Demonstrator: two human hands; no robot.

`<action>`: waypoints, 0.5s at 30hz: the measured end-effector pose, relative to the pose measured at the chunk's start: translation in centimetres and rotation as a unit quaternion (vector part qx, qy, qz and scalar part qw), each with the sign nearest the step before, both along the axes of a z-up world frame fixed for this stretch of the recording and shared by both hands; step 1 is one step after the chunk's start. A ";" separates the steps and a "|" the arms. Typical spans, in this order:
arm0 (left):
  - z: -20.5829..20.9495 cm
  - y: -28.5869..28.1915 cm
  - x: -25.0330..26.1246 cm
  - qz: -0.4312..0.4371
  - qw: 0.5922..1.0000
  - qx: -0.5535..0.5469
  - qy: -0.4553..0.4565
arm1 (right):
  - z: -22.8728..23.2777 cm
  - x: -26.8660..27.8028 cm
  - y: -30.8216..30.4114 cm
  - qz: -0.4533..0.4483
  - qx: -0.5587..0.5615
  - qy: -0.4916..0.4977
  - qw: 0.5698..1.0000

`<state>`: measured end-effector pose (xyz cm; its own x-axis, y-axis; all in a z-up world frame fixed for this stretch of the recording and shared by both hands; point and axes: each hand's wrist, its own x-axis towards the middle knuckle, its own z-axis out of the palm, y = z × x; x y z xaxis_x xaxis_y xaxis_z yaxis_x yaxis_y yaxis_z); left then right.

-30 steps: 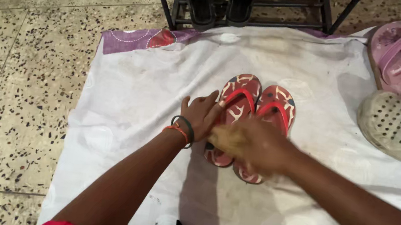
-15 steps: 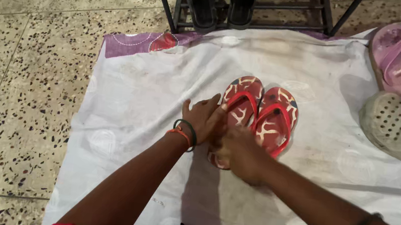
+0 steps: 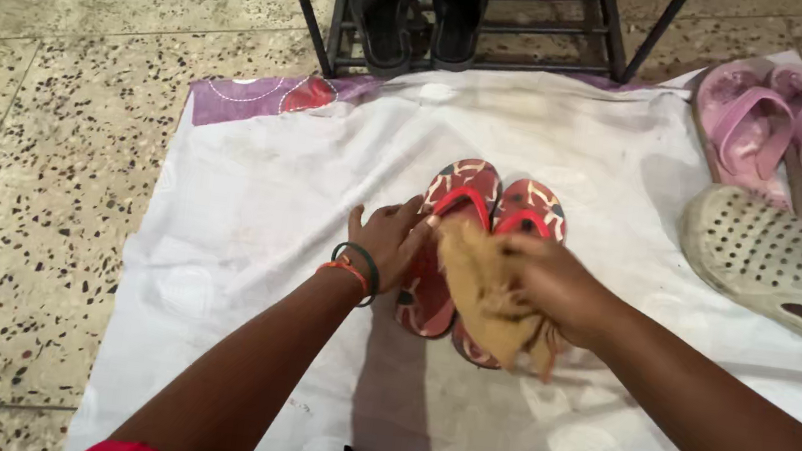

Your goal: The person wipes a pair of red patterned flip-flops with a cloth on a white sheet. They clean the top straps and soles, then flip one over to wipe the bottom before returning it to the sheet.

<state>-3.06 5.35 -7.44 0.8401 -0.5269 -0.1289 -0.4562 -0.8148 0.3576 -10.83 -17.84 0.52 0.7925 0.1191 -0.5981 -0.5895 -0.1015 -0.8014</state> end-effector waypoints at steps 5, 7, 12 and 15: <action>1.2 -0.4 -0.5 0.081 0.992 -0.057 0.079 | -1.6 -1.0 -1.0 -0.111 0.129 0.012 0.985; 2.0 -0.5 -0.7 0.074 0.993 -0.057 0.070 | -2.2 -1.2 -0.9 -0.127 0.132 0.025 0.983; 3.0 -0.8 -0.9 0.080 0.991 -0.049 0.093 | -3.3 -1.3 -1.9 -0.074 0.028 -0.033 0.996; 2.7 -0.6 -0.9 0.077 0.993 -0.039 0.082 | -3.3 -1.9 -2.8 -0.009 -0.244 -0.182 0.952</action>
